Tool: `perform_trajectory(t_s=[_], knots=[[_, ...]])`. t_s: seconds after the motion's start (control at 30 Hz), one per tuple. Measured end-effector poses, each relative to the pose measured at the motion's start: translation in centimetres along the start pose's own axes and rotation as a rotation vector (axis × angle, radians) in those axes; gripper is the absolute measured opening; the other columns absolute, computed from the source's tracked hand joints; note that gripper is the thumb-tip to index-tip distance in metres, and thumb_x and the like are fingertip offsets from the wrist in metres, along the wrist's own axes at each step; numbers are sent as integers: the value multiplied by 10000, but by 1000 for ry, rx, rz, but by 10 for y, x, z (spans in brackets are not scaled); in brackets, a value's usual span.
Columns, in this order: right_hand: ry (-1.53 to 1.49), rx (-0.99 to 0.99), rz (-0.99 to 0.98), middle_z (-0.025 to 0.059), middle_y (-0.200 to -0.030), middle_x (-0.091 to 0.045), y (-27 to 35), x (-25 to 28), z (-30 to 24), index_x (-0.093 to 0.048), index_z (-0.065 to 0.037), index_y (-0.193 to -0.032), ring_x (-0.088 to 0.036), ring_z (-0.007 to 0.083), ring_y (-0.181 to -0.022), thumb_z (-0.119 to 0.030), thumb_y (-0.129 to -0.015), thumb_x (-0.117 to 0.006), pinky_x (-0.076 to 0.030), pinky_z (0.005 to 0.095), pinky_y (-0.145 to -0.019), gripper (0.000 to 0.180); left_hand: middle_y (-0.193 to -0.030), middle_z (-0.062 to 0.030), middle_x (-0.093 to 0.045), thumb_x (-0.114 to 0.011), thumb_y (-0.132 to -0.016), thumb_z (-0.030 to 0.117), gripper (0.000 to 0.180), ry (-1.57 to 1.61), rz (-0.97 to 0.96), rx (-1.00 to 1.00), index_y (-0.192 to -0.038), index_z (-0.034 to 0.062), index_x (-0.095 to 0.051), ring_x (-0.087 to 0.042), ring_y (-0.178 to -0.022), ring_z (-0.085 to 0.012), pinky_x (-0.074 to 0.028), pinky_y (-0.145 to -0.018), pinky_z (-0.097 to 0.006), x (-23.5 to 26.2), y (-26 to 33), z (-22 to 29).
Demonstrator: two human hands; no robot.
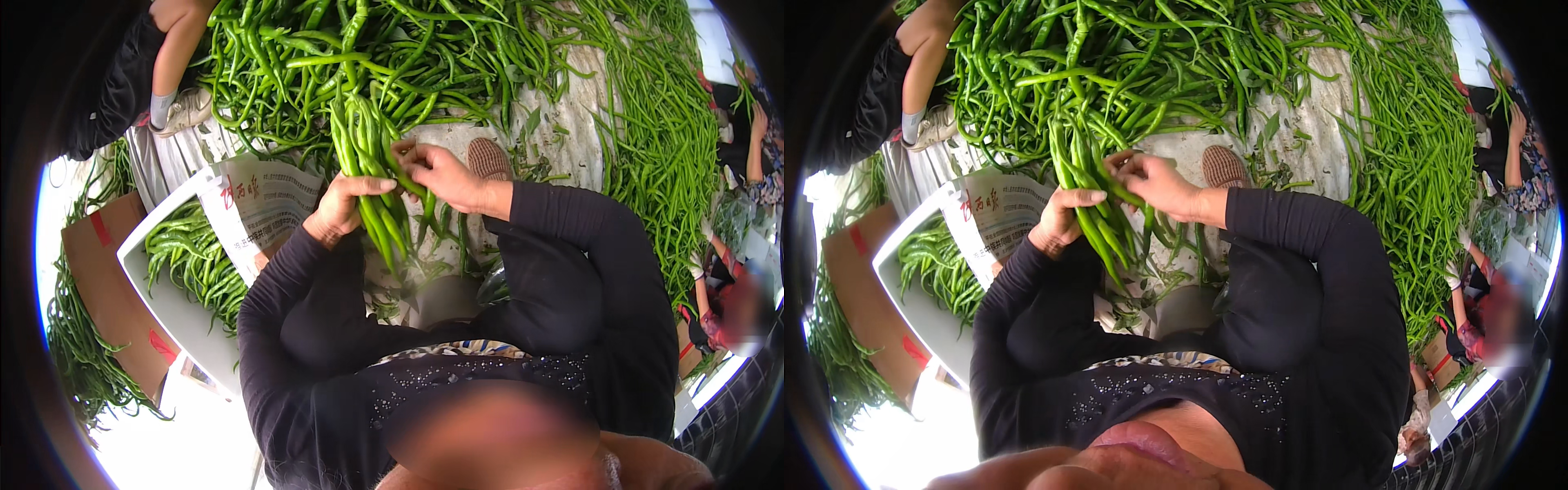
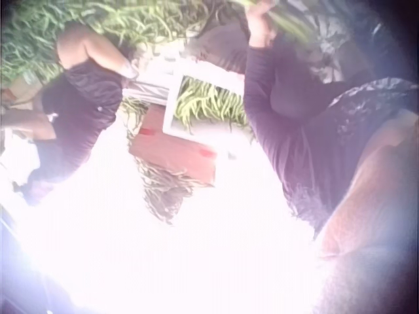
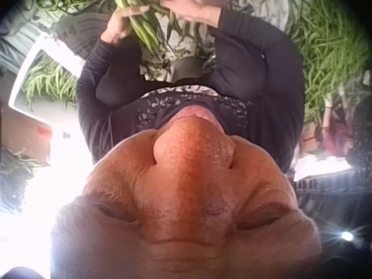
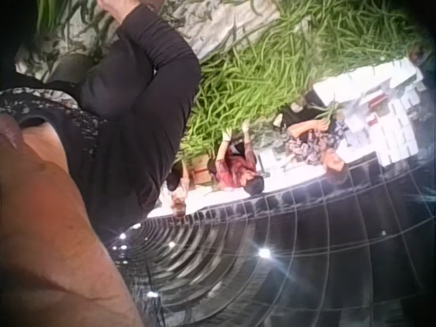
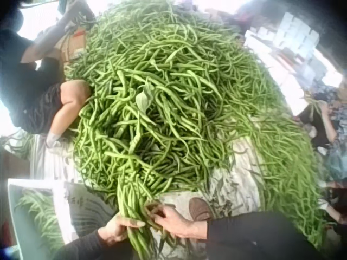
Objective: The person sits on the floor and sorts green chilies by hand, picking them from a large pile and placing them into white styrofoam boxes. The person repeatedly gathers handfuls of chilies and transfers them into the boxes.
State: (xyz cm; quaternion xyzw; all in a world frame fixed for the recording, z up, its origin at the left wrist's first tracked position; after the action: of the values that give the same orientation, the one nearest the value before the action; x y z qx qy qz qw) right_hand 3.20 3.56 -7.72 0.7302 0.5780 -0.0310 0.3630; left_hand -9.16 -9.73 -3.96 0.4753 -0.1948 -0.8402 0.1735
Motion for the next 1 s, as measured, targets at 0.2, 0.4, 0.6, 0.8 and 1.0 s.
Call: perform_trajectory(t_s=[0.2, 0.4, 0.6, 0.8, 1.0], knots=[[1253, -308, -954, 182, -1171, -610, 7, 89, 12, -579, -20, -1206, -581, 295, -1086, -343, -859, -636, -459, 376, -919, 478, -871, -127, -584, -630, -715, 78, 298, 75, 4, -45, -989, 14, -532, -563, -855, -252, -452, -842, -389, 29, 15, 2], [1451, -251, 546, 192, -1338, -379, -31, 232, 0, -495, -130, -1220, -539, 362, -1096, -68, -812, -580, -467, 433, -894, 422, -782, -81, -496, -634, -708, 128, 296, 20, 16, 23, -945, 26, -487, -502, -749, -209, -436, -817, -380, 25, 13, 0], [1481, -83, 479, 153, -1207, -506, -31, 254, 1, -541, -145, -1254, -538, 363, -1091, 89, -751, -536, -459, 418, -907, 556, -812, -120, -582, -624, -733, 69, 288, 117, 14, 29, -996, -10, -535, -564, -777, -239, -465, -801, -384, 32, 6, -5], [1226, 385, 374, 115, -937, -576, 26, 173, -54, -625, -92, -1045, -570, 277, -824, 18, -784, -617, -472, 350, -719, 283, -838, -116, -579, -618, -735, 50, 307, 192, 17, 42, -1024, -16, -536, -564, -770, -229, -469, -783, -374, 36, 11, -6], [1214, 695, 165, 103, -861, -652, 33, 63, -77, -647, -28, -949, -628, 272, -748, -151, -839, -669, -495, 345, -661, 167, -998, -136, -580, -641, -734, 93, 400, 4, 59, 29, -1103, -14, -528, -556, -853, -215, -486, -784, -339, 16, 7, -2]])
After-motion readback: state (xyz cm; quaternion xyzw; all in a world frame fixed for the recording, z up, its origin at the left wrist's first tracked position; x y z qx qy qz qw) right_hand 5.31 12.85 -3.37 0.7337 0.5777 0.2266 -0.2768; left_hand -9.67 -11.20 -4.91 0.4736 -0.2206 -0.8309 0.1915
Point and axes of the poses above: each hand's wrist, its own y-axis away from the middle knuckle, its own x-axis out of the back of the hand, z = x × y, the point moved 1 cm from there along -y, towards the middle knuckle
